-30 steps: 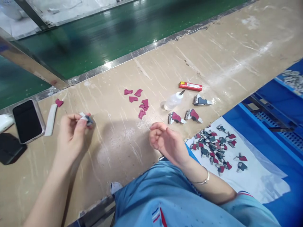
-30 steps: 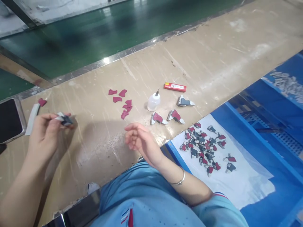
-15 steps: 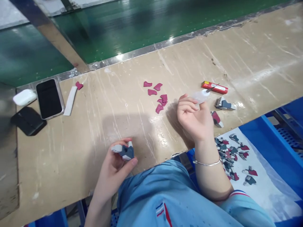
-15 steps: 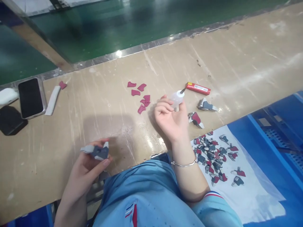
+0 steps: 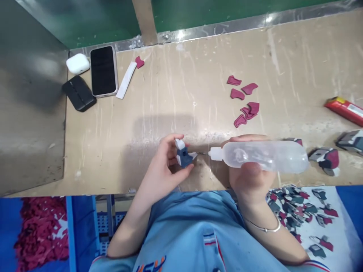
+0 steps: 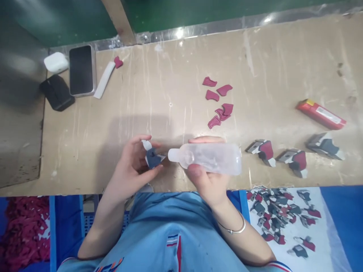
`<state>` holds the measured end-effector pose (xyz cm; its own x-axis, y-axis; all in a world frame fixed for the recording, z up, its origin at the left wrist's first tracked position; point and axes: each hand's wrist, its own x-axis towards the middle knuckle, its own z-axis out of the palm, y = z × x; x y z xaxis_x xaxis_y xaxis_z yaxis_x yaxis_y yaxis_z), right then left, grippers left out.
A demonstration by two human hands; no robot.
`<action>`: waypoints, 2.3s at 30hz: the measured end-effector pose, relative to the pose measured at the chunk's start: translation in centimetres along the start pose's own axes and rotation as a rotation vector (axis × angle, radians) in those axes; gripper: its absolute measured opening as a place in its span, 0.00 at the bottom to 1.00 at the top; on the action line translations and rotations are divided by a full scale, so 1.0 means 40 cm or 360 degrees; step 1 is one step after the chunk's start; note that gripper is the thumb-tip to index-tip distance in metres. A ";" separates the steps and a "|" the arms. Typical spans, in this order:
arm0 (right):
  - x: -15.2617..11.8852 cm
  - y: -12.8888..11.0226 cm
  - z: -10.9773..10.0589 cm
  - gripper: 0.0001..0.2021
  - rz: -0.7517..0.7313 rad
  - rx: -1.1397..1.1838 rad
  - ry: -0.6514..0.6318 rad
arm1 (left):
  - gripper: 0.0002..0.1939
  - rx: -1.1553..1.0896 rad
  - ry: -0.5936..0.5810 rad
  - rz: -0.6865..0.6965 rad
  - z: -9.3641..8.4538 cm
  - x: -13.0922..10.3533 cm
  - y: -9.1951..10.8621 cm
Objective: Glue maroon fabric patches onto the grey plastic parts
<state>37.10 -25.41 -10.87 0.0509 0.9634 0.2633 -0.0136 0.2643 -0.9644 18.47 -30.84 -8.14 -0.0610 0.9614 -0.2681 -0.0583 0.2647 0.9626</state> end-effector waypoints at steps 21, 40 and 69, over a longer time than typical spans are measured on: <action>0.000 0.003 0.002 0.19 -0.0436 -0.0400 -0.0143 | 0.36 0.0005 -0.0172 -0.0048 -0.026 0.018 0.000; 0.004 -0.005 0.010 0.16 -0.0505 -0.0254 -0.0173 | 0.36 0.0057 -0.0111 -0.0070 -0.025 0.016 0.002; -0.002 -0.012 0.003 0.21 -0.0529 -0.0505 -0.0125 | 0.35 0.0162 -0.0105 -0.0018 -0.027 0.008 0.001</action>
<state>36.99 -25.62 -10.43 -0.0754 0.8326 0.5487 0.2975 0.5440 -0.7846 17.37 -30.59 -8.24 0.0051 0.9603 -0.2789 0.0428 0.2784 0.9595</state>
